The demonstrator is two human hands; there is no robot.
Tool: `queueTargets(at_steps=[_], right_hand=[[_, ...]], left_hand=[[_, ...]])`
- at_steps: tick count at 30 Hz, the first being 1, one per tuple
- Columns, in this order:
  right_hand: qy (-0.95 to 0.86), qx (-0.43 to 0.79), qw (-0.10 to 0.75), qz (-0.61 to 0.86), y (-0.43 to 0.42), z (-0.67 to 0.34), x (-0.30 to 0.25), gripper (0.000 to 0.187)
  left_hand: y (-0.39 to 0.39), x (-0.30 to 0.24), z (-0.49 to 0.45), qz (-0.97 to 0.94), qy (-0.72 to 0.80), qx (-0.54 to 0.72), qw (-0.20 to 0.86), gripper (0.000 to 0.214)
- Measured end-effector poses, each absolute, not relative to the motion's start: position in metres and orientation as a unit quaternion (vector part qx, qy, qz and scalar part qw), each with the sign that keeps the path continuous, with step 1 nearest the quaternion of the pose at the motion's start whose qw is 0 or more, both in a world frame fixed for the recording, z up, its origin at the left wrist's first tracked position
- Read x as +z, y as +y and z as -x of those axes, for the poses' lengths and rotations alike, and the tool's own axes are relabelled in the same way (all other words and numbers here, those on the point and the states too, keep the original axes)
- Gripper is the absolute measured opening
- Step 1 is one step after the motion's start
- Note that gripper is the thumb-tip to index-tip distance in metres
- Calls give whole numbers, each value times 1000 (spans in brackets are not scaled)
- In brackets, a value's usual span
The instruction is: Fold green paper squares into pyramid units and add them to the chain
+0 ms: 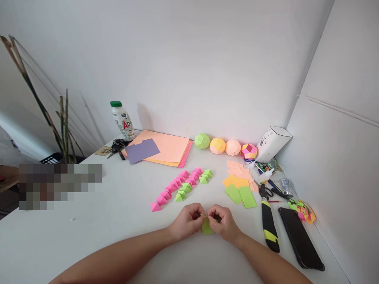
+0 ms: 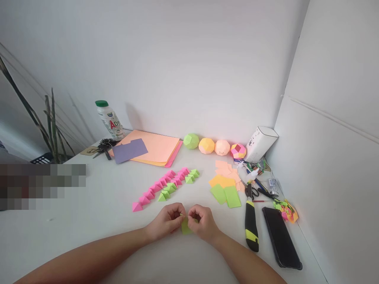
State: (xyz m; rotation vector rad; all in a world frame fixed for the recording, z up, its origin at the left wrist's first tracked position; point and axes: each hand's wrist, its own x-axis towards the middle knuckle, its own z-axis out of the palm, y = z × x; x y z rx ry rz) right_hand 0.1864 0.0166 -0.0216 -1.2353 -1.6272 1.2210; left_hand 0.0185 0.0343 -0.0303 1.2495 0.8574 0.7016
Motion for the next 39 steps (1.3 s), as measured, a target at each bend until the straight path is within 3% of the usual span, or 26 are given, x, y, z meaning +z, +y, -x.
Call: queueTargets(at_steps=[16,27,39], right_hand=[[-552,553,433,449,18,-194,-28,13],[-541,575,409,457,17,-195,-30,26],[-513,596,419,454,19,-193,-30,24]], left_hand=[[41,-34,-16,-429,384,383,722,25],[37,-31,-19,-415,383,407,718,34],[37,-31,-21,-434,380,435,692,32]])
